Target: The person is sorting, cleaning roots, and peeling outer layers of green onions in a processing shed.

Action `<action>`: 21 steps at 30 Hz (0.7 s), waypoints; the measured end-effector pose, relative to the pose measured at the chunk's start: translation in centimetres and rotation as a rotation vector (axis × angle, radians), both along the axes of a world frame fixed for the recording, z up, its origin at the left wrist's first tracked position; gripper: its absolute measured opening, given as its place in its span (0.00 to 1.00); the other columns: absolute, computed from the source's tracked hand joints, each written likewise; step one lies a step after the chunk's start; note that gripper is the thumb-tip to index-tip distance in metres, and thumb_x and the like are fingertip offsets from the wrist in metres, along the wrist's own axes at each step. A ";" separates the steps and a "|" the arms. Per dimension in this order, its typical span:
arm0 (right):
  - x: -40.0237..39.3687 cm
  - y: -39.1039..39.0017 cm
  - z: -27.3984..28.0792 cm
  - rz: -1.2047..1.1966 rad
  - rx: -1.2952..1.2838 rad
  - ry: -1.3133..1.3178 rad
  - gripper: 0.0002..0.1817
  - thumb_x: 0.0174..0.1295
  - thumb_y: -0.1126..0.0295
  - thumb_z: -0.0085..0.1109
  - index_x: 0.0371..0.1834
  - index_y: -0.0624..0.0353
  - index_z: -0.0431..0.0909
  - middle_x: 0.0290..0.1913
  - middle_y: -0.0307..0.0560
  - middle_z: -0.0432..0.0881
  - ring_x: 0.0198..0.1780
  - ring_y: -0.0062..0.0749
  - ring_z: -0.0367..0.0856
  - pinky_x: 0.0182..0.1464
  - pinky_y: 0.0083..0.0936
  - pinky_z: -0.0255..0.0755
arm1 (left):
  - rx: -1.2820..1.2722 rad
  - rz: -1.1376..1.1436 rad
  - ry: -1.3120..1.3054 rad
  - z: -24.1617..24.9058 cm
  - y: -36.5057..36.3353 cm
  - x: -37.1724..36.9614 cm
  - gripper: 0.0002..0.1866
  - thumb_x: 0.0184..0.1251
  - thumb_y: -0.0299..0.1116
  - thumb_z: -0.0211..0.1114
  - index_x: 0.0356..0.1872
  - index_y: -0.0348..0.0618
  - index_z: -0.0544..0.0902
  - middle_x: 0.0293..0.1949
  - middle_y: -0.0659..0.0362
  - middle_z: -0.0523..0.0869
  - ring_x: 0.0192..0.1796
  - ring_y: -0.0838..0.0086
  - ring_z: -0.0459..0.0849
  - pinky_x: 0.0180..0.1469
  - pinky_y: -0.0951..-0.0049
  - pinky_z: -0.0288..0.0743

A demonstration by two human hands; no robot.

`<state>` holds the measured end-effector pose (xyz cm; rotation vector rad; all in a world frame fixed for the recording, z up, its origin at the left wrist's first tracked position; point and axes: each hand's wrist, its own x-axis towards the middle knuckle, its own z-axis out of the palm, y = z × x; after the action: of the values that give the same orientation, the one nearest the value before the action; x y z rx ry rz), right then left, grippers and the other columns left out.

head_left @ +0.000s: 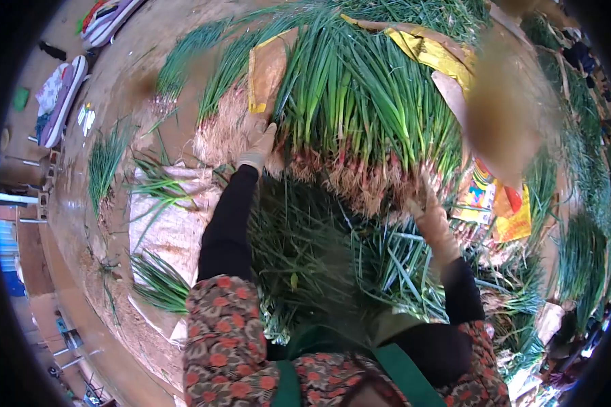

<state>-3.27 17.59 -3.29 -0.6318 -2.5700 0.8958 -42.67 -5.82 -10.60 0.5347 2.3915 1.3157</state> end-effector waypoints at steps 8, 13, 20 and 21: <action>-1.0 1.0 -3.5 0.101 -0.883 -0.086 0.47 0.58 0.60 0.64 0.70 0.69 0.42 0.66 0.62 0.61 0.65 0.36 0.65 0.65 0.28 0.56 | -0.387 0.057 -0.143 -5.0 4.4 -3.4 0.51 0.55 0.74 0.45 0.66 0.35 0.62 0.65 0.39 0.63 0.69 0.51 0.60 0.69 0.64 0.52; -6.1 0.0 -5.6 0.098 -1.437 -0.122 0.24 0.60 0.67 0.61 0.59 0.62 0.70 0.52 0.43 0.77 0.53 0.27 0.75 0.53 0.24 0.70 | -0.360 0.007 -0.315 2.8 5.7 1.3 0.49 0.51 0.69 0.59 0.66 0.37 0.64 0.68 0.48 0.61 0.70 0.64 0.57 0.69 0.66 0.51; -7.6 -1.6 -6.3 -0.076 -1.429 0.129 0.16 0.60 0.69 0.58 0.51 0.63 0.76 0.45 0.42 0.80 0.42 0.27 0.79 0.47 0.22 0.73 | 0.162 -0.076 -0.840 4.1 6.8 7.4 0.23 0.60 0.50 0.64 0.47 0.42 0.79 0.38 0.56 0.81 0.46 0.70 0.77 0.51 0.74 0.68; -7.2 -1.1 -5.3 -0.089 -1.344 0.163 0.16 0.60 0.69 0.58 0.51 0.63 0.76 0.45 0.43 0.80 0.43 0.28 0.79 0.47 0.22 0.73 | 0.190 -0.085 -0.944 5.7 7.5 8.7 0.20 0.60 0.49 0.64 0.43 0.42 0.80 0.31 0.57 0.82 0.40 0.71 0.80 0.46 0.75 0.73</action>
<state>-10.43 16.51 -8.57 -0.8823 -1.4586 2.4518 -34.00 1.71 -4.88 0.0173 1.4651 1.3471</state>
